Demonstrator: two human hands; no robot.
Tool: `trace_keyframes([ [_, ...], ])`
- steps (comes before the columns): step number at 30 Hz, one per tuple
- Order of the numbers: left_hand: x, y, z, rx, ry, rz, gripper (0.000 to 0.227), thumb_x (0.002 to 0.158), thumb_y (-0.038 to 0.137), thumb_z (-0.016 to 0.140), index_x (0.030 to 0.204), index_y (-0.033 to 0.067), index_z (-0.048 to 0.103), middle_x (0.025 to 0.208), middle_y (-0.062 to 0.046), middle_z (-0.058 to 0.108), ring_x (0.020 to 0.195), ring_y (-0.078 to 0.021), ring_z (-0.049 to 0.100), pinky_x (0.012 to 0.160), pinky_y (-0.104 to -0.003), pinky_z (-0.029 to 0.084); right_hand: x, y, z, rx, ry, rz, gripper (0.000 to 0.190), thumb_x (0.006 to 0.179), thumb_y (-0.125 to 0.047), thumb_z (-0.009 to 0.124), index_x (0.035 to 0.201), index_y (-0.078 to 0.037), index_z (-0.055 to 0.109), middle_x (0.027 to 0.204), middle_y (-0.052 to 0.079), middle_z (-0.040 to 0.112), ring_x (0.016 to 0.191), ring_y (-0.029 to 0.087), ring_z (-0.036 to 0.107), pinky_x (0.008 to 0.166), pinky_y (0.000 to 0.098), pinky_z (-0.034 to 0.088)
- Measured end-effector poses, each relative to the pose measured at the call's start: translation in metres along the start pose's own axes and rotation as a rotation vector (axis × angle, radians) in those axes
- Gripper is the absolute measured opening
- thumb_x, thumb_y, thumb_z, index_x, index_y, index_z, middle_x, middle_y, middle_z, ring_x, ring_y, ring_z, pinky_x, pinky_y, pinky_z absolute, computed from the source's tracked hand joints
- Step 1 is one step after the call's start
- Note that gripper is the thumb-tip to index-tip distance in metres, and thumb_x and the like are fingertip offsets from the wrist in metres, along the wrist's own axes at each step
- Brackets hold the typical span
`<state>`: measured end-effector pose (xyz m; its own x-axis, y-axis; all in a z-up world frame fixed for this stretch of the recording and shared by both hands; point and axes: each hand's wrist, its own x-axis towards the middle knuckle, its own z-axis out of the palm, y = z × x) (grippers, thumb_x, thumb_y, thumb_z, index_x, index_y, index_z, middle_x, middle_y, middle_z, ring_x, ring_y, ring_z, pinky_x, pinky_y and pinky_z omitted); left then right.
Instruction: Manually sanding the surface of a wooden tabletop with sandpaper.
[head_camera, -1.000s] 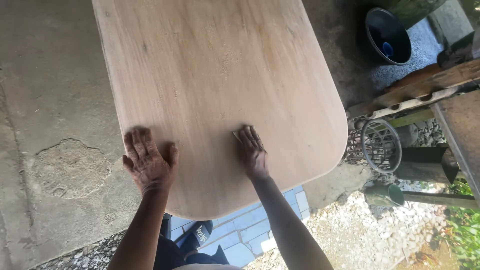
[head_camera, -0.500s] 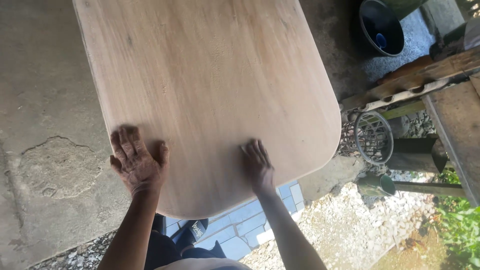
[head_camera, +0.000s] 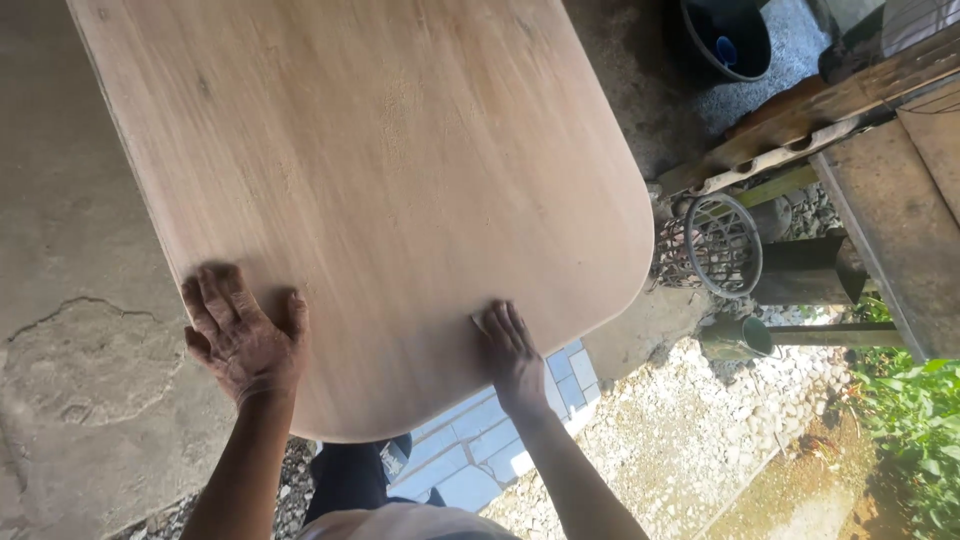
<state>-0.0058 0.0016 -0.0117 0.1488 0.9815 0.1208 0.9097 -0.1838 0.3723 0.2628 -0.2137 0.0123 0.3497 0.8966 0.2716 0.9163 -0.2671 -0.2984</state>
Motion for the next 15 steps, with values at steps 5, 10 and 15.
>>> trace_keyframes([
  [5, -0.003, -0.003, -0.004, -0.025, -0.008, 0.007, 0.088, 0.097, 0.058, 0.06, 0.165, 0.01, 0.031, 0.173, -0.021, 0.022, 0.161, -0.0415, 0.016, 0.115, -0.069, 0.029, 0.04, -0.008, -0.004, 0.094, 0.002, 0.014, 0.058, 0.082, 0.016, 0.049, 0.135, -0.003, 0.066, 0.15, 0.021, 0.054, 0.145, 0.038, 0.046, 0.119, 0.0443, 0.043],
  [10, 0.006, 0.002, -0.002, -0.001, -0.04, -0.026, 0.092, 0.094, 0.061, 0.059, 0.164, 0.0111, 0.028, 0.173, -0.02, 0.019, 0.161, -0.0411, 0.014, 0.116, -0.068, 0.029, -0.04, -0.007, -0.002, -0.055, 0.018, 0.032, 0.048, 0.095, 0.014, 0.047, 0.137, -0.003, 0.063, 0.15, 0.017, 0.057, 0.145, 0.033, 0.049, 0.12, 0.0453, 0.045],
  [15, 0.003, 0.005, -0.005, 0.026, -0.041, -0.026, 0.091, 0.095, 0.061, 0.06, 0.164, 0.0117, 0.028, 0.174, -0.02, 0.02, 0.161, -0.0406, 0.015, 0.116, -0.068, 0.03, 0.043, -0.006, -0.007, 0.085, 0.027, -0.002, 0.054, 0.086, 0.013, 0.052, 0.137, -0.001, 0.064, 0.15, 0.022, 0.053, 0.145, 0.037, 0.045, 0.117, 0.0473, 0.044],
])
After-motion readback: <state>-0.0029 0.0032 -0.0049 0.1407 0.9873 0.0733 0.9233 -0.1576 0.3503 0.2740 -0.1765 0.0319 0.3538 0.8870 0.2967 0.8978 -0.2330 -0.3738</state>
